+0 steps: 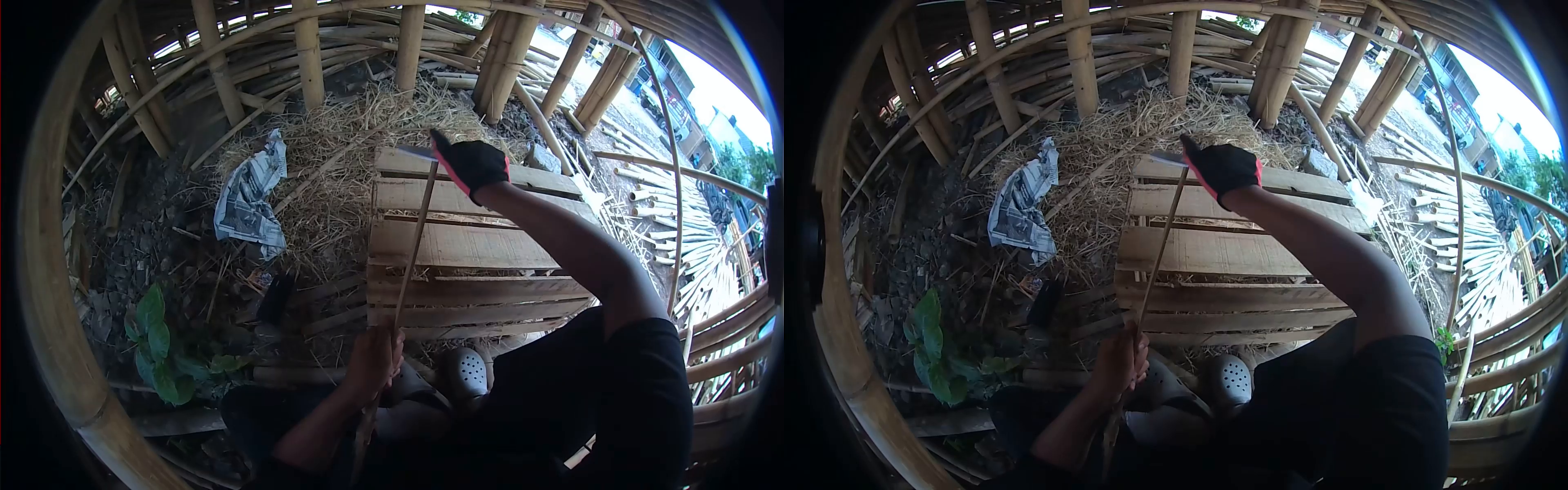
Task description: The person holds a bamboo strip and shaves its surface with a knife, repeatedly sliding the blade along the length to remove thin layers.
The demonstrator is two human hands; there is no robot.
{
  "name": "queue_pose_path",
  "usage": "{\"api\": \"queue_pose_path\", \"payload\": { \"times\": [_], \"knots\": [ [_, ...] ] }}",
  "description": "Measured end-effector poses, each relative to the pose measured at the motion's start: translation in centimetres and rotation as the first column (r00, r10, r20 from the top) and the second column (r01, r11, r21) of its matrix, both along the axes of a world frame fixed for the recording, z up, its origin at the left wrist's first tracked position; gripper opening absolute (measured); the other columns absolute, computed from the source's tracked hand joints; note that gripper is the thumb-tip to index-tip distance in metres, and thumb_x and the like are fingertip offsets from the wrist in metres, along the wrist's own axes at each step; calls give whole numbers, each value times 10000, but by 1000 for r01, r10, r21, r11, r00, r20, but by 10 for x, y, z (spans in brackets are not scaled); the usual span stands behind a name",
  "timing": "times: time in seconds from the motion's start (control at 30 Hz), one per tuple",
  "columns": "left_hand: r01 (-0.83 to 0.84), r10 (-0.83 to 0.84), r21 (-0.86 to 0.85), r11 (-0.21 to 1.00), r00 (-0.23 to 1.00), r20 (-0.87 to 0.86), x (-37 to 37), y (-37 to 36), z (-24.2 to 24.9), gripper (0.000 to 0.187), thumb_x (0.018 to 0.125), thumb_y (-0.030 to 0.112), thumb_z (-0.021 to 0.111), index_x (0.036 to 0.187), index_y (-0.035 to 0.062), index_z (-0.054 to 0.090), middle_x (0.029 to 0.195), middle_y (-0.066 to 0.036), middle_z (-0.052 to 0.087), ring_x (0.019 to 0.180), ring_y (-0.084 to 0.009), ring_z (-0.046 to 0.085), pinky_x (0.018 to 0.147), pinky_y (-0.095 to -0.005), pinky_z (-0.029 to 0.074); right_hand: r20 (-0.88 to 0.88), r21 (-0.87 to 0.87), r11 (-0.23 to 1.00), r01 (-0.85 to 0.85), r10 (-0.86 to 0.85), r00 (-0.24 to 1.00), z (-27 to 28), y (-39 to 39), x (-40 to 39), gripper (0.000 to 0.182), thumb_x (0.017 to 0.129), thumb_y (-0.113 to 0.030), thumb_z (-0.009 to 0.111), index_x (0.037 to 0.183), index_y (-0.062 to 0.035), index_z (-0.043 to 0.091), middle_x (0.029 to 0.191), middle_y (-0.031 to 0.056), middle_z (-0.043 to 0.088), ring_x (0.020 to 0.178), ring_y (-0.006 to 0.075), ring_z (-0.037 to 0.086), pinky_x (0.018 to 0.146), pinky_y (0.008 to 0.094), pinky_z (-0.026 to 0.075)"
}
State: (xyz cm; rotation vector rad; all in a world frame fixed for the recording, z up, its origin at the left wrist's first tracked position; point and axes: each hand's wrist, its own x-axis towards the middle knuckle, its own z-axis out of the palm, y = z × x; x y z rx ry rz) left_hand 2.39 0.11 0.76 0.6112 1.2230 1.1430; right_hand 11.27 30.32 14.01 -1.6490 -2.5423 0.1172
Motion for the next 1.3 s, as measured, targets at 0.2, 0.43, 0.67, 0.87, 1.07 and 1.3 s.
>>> {"api": "queue_pose_path", "payload": {
  "times": [0.2,0.43,0.67,0.87,1.07,1.3],
  "knots": [
    [-24,24,31,999,1000,1,2,-2,-4,498,1041,505,302,780,101,433,435,10,329,307,-98,311,351,-259,281,-72,-24,998,60,-61,996,-14,-27,-1,871,948,-700,155,850,-65,743,856,168,717,898,345,688,861,424,496],
    [-35,34,8,999,997,64,2,-1,3,510,1036,522,308,775,101,429,437,9,333,309,-91,312,342,-260,272,60,75,995,-62,58,997,-19,-30,-3,814,943,-698,195,835,-109,746,841,154,713,880,309,693,796,423,516],
    [-18,19,-10,1000,997,73,0,-3,3,517,1028,543,321,774,106,432,437,13,328,305,-95,306,350,-257,278,-23,-4,999,50,-51,998,-20,-38,-1,805,952,-688,156,887,-163,762,917,150,720,920,332,680,872,427,491],
    [-5,6,-8,1000,997,78,3,-3,0,524,1025,553,323,777,105,431,437,16,322,304,-90,300,343,-254,266,20,-16,998,-66,67,998,-11,-31,1,838,939,-711,165,812,-117,743,798,162,706,854,348,686,840,439,497],
    [-4,3,11,1000,998,59,0,-2,-1,540,1006,590,343,778,106,418,436,14,317,304,-90,296,336,-251,251,-37,-41,998,40,-41,998,-4,1,4,805,953,-679,182,864,-112,746,879,146,717,906,341,676,870,419,489],
    [1,2,-23,1000,994,110,-1,-1,5,564,978,637,373,778,111,409,444,17,300,311,-90,289,340,-255,252,-34,-69,997,-26,24,999,2,-12,-3,733,960,-654,209,868,-176,757,875,123,727,874,328,684,863,410,493]
  ]
}}
